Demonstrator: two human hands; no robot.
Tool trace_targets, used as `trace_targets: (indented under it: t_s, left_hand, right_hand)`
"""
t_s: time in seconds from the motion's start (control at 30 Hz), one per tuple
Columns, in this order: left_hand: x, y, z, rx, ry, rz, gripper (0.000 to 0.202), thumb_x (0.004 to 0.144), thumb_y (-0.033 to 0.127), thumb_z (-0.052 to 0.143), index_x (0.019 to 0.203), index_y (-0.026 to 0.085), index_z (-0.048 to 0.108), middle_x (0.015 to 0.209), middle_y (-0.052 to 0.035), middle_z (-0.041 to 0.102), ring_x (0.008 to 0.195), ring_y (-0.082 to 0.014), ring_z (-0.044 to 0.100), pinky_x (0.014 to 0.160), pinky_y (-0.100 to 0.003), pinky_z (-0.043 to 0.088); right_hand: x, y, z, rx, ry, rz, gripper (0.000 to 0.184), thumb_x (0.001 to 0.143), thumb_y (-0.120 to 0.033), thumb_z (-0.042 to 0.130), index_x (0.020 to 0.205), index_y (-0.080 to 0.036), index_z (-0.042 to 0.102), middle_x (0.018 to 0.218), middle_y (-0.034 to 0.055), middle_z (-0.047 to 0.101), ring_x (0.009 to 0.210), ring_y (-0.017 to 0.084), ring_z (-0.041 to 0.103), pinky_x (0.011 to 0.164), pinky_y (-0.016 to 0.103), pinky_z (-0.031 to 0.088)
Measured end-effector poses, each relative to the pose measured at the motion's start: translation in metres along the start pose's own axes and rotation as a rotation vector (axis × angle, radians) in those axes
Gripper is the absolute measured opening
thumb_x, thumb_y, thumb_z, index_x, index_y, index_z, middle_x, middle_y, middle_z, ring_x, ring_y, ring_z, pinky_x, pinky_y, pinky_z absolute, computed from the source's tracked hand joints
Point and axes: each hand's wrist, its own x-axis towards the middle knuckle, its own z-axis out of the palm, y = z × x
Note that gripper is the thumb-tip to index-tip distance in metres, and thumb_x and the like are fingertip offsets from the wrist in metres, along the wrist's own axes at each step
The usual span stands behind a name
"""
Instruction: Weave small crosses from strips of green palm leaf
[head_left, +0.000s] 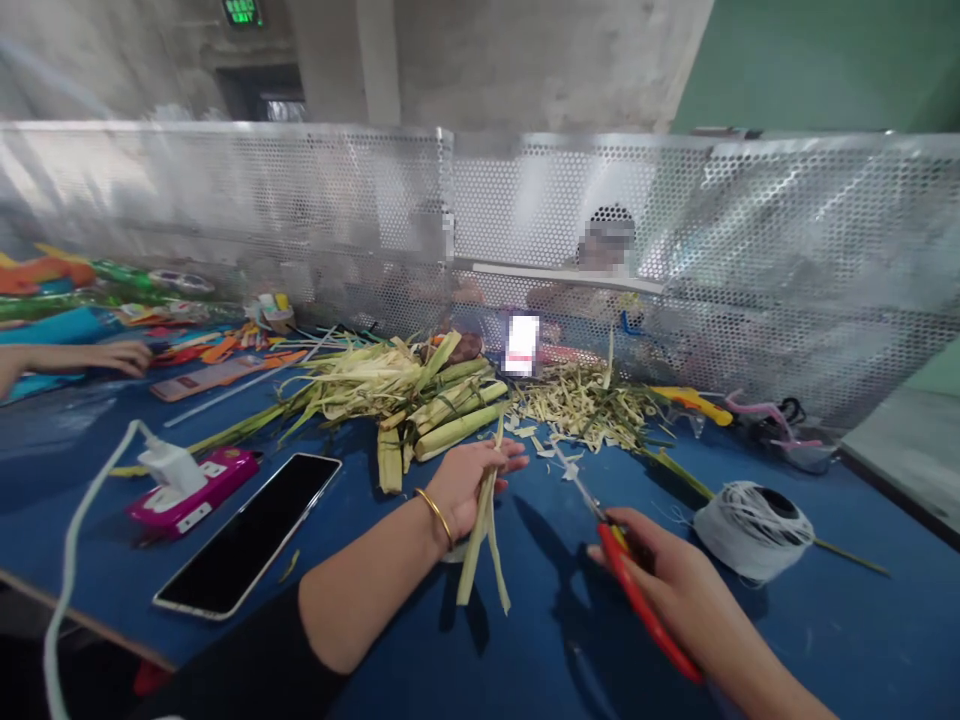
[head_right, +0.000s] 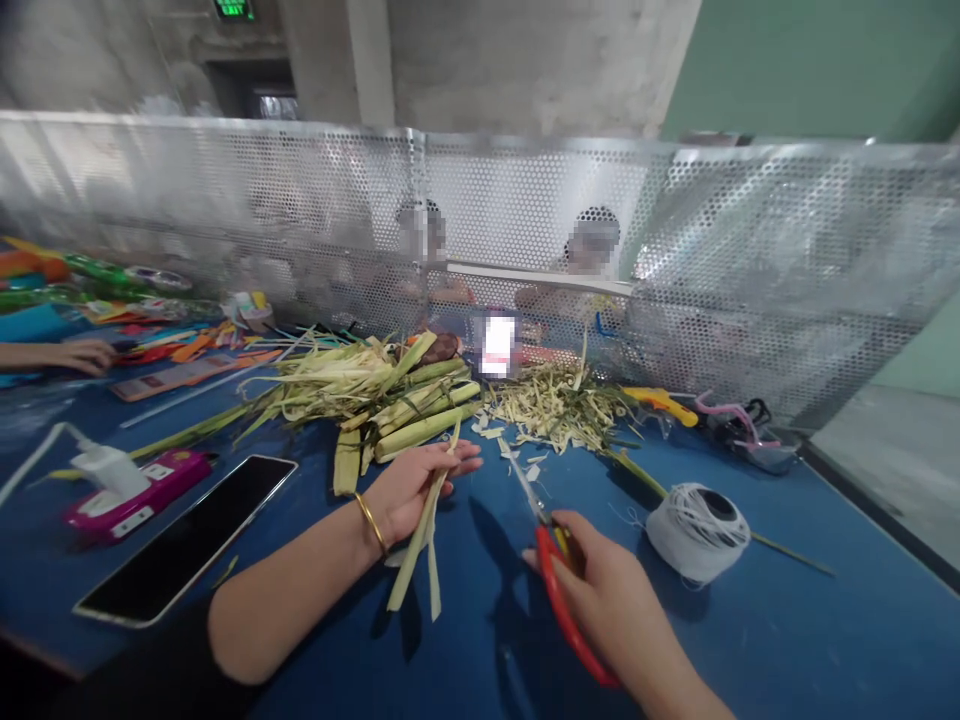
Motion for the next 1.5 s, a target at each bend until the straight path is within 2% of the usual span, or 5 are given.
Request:
trace_targets:
  t_s: [0.23,0.67,0.97,1.17,1.5]
  left_hand:
    - [-0.005,0.007,-0.002,-0.056,-0.028,0.009,0.021,0.073,0.003,0.053,0.089,0.009,0.064,0.119,-0.0128,0.064,0.093,-0.0157,0.067,0.044,-0.014,0.039]
    - [-0.017,-0.001,0.007,-0.091,-0.181,-0.166,0.021,0.073,0.003,0.056,0.091,0.008,0.065,0.111,-0.0143,0.068,0.082,-0.0140,0.069,0.042,-0.013,0.038]
    - [-0.008,-0.009,0.006,-0.136,-0.093,-0.195,0.015,0.087,0.020,0.054,0.086,0.008,0.062,0.106,-0.0152,0.069,0.077,-0.0145,0.070,0.053,-0.017,0.049]
    - [-0.008,-0.010,0.005,-0.251,-0.116,-0.238,0.014,0.087,0.019,0.051,0.090,0.009,0.061,0.096,-0.0136,0.071,0.078,-0.0179,0.070,0.064,-0.024,0.052]
    - [-0.002,-0.019,0.005,-0.366,-0.224,-0.256,0.014,0.087,0.019,0.050,0.086,0.012,0.062,0.073,-0.0030,0.068,0.054,-0.0105,0.062,0.055,-0.021,0.048]
  right_hand:
    - [-0.006,0.004,0.003,-0.814,0.007,-0.543,0.025,0.080,-0.025,0.052,0.099,-0.022,0.067,0.090,0.0104,0.064,0.076,0.024,0.062,0.065,0.034,0.049]
    - [0.070,-0.034,0.033,0.188,-0.335,-0.170,0.029,0.072,-0.040,0.066,0.083,-0.014,0.071,0.054,-0.0045,0.050,0.044,0.006,0.037,0.046,0.020,0.036]
    - [0.107,-0.007,-0.009,-0.080,0.250,-0.239,0.038,0.084,-0.025,0.047,0.115,-0.008,0.061,0.109,0.0210,0.064,0.103,0.031,0.058,0.086,0.047,0.045]
    - [0.085,-0.008,-0.023,-1.019,0.622,-0.808,0.040,0.085,-0.007,0.044,0.122,-0.010,0.057,0.126,0.0221,0.057,0.125,0.035,0.043,0.103,0.057,0.028]
    - [0.043,-0.038,0.031,-0.996,0.152,-1.435,0.029,0.093,-0.008,0.038,0.111,-0.015,0.060,0.100,0.0108,0.065,0.093,0.018,0.059,0.078,0.032,0.047]
